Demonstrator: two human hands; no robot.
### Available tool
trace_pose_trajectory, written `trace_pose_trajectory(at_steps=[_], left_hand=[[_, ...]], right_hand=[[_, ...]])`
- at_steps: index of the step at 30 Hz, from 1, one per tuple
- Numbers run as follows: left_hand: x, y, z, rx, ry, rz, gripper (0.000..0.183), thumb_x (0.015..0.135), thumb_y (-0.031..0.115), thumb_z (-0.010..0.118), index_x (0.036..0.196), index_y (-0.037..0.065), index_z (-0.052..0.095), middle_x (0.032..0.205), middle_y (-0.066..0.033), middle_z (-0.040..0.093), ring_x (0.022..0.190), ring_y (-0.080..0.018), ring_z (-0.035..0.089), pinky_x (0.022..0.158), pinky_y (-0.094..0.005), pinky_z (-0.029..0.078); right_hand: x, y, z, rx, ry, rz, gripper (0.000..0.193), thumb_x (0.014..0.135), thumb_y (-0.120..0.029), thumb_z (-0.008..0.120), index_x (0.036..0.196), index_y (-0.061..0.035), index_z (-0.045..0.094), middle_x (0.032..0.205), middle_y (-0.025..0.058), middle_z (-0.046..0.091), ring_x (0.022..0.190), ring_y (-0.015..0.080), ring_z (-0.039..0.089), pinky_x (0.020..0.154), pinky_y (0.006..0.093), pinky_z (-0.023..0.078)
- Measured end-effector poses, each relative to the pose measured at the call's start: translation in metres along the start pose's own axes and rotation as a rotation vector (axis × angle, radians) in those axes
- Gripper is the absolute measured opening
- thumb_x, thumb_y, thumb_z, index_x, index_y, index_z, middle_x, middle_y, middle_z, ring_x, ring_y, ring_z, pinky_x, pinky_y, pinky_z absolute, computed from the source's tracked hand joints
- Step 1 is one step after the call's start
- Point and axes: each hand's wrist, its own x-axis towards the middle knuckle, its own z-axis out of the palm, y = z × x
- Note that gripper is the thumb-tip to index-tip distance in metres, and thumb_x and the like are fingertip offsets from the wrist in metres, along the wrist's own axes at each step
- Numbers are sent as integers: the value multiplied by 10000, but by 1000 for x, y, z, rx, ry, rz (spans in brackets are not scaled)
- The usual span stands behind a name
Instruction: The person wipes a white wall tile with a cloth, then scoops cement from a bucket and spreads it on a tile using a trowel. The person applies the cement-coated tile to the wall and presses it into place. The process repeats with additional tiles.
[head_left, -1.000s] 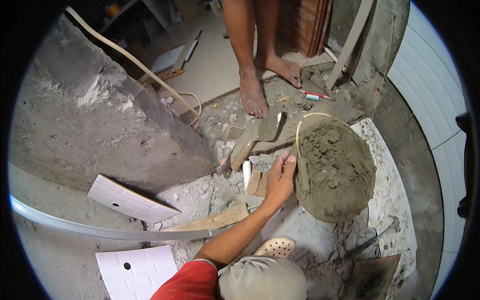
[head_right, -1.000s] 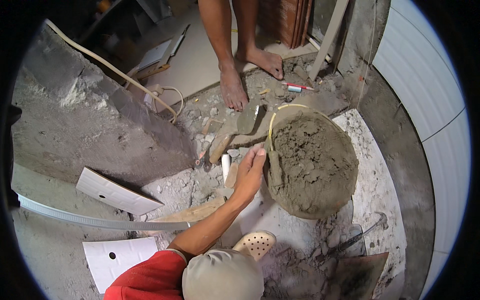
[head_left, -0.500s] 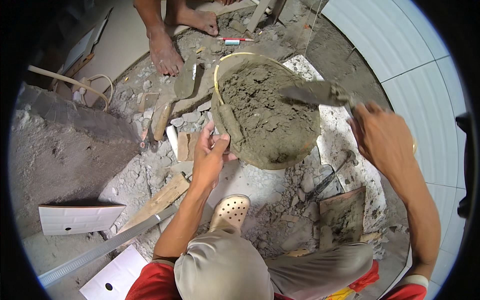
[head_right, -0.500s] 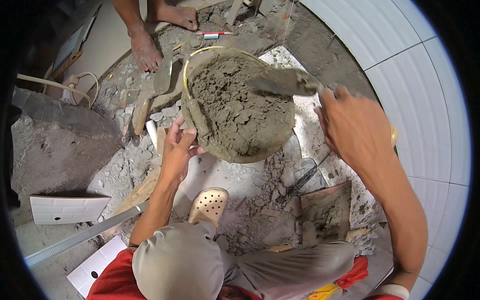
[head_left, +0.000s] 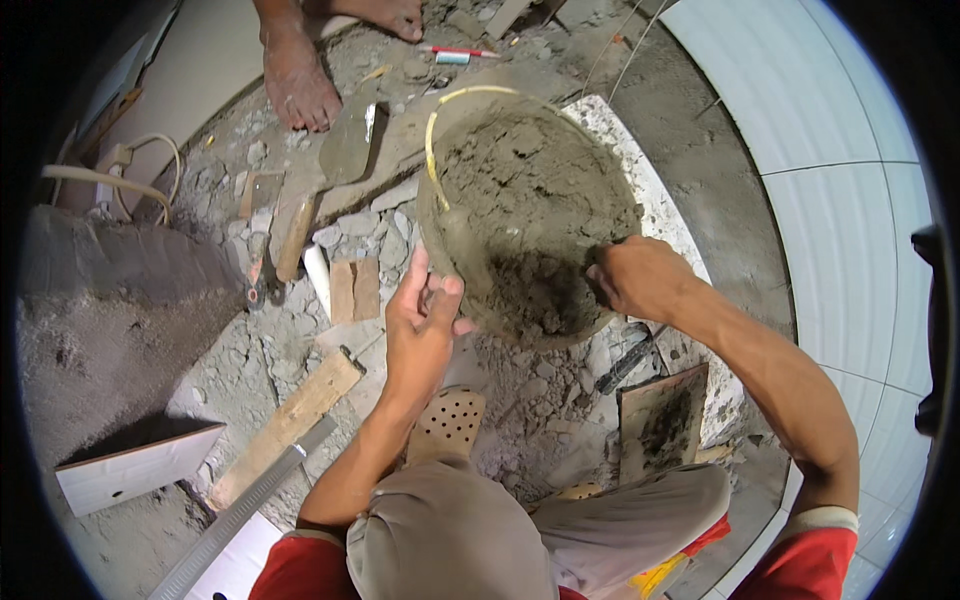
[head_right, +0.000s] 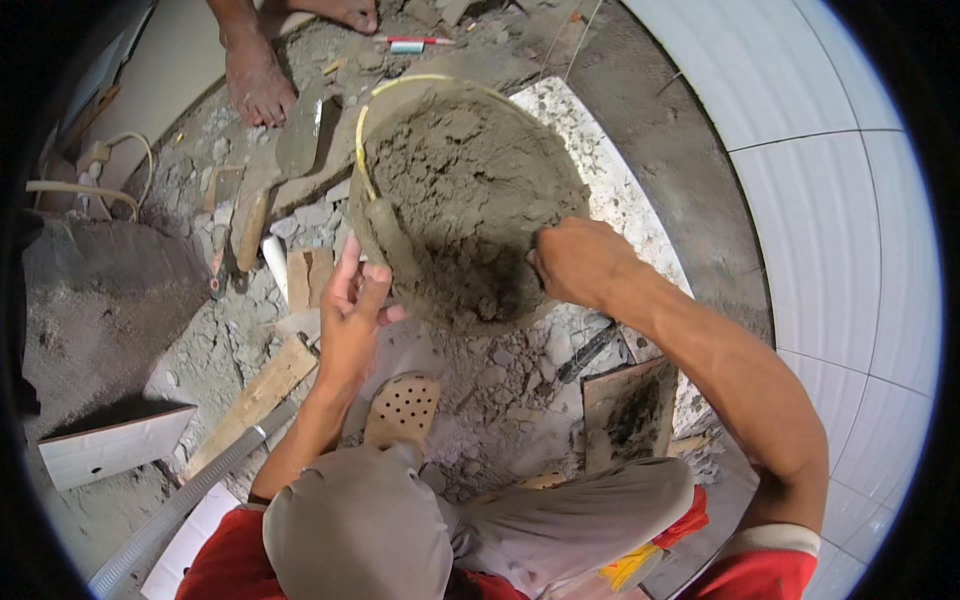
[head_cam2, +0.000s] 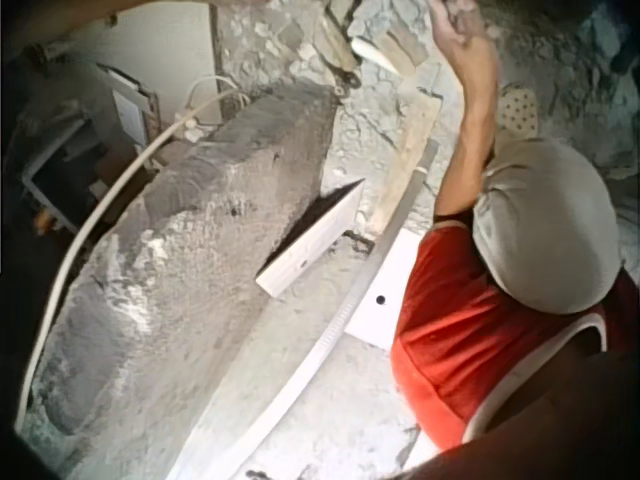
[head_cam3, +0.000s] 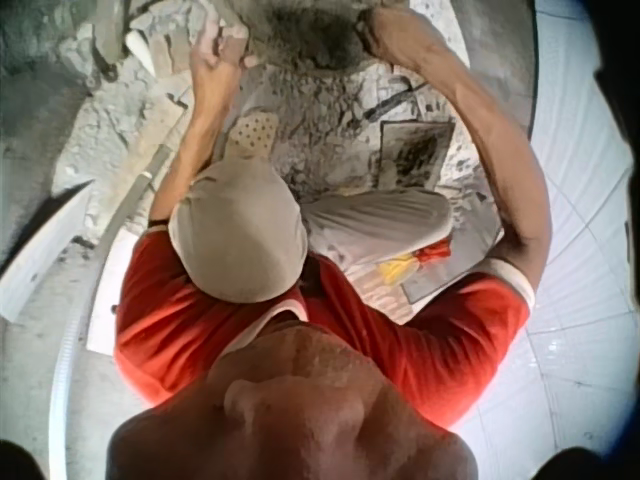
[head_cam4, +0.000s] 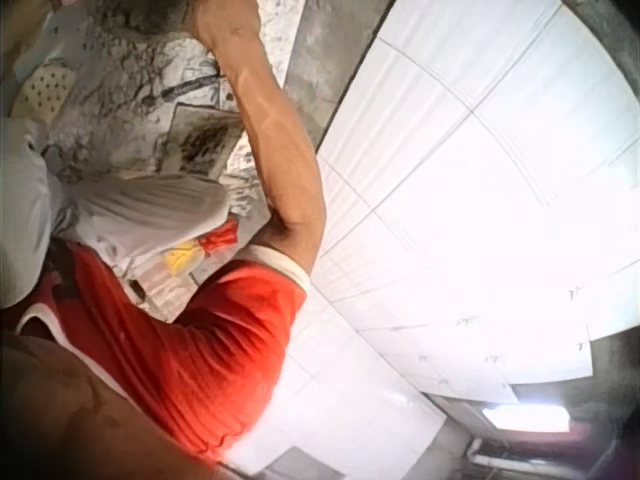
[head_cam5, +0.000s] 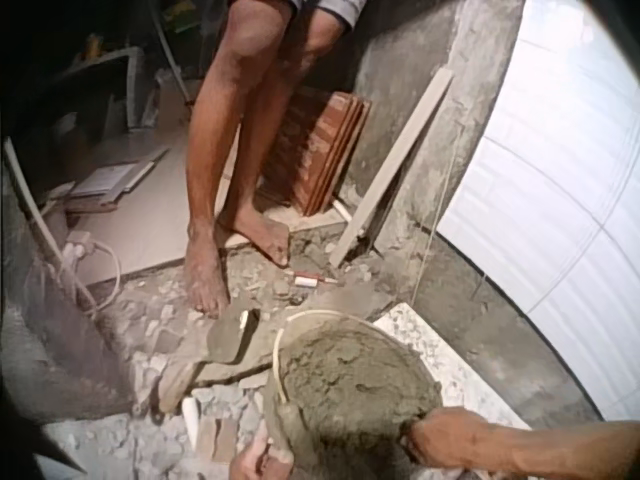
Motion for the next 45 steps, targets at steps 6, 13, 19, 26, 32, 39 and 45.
trace_pose_trajectory(at_steps=[6, 13, 19, 26, 32, 39, 45], left_hand=[[0, 1, 0, -16, -52, 36, 681, 1042, 243, 615, 1591, 8, 289, 938, 37, 526, 821, -36, 540, 678, -237, 575], [2, -1, -1, -39, -65, 2, 699, 1054, 237, 594, 1588, -33, 232, 937, 31, 546, 814, -26, 586, 677, -223, 601], [2, -1, -1, -6, -39, -25, 733, 1051, 281, 603, 1593, -28, 219, 964, 20, 572, 857, -55, 625, 711, -241, 611], [3, -2, -3, -29, -58, -36, 699, 1053, 259, 598, 1609, 36, 236, 1030, 0, 589, 927, -87, 642, 738, -264, 611], [3, -3, -1, 1, -48, -18, 662, 1064, 262, 576, 1607, 56, 259, 1101, -14, 624, 953, -89, 644, 727, -253, 605], [2, -1, -3, 54, -57, 32, 613, 1073, 268, 554, 1596, 66, 307, 1139, -8, 630, 954, -84, 642, 697, -217, 568], [3, -7, -1, 16, -53, 104, 614, 1064, 235, 568, 1598, 70, 313, 1150, 2, 627, 928, -73, 626, 692, -224, 558]], right_hand=[[-7, 9, 13, 407, -17, 66, 435, 1004, -271, 562, 774, 91, 636, 718, 321, 615, 735, 496, 635, 748, 543, 499], [-7, -10, 6, 764, -103, 184, 452, 1032, -289, 561, 750, 60, 610, 650, 193, 602, 486, 284, 562, 534, 445, 451], [-14, -13, 8, 974, -222, 337, 473, 1048, -344, 546, 719, -9, 598, 618, 66, 575, 498, 146, 568, 453, 341, 450], [-20, -17, 9, 1093, -164, 274, 453, 1043, -330, 550, 735, -2, 603, 640, 81, 581, 506, 138, 572, 455, 323, 453], [-26, -13, 13, 1211, -174, 285, 484, 1053, -365, 549, 717, -19, 592, 633, 58, 582, 491, 129, 564, 437, 299, 452], [-39, -17, 15, 1311, -157, 322, 466, 1055, -376, 549, 755, -23, 602, 646, 50, 595, 504, 121, 570, 444, 292, 456], [-61, -8, 9, 1216, -88, 316, 463, 1053, -381, 548, 762, -26, 607, 672, 45, 609, 526, 120, 583, 475, 286, 466]])
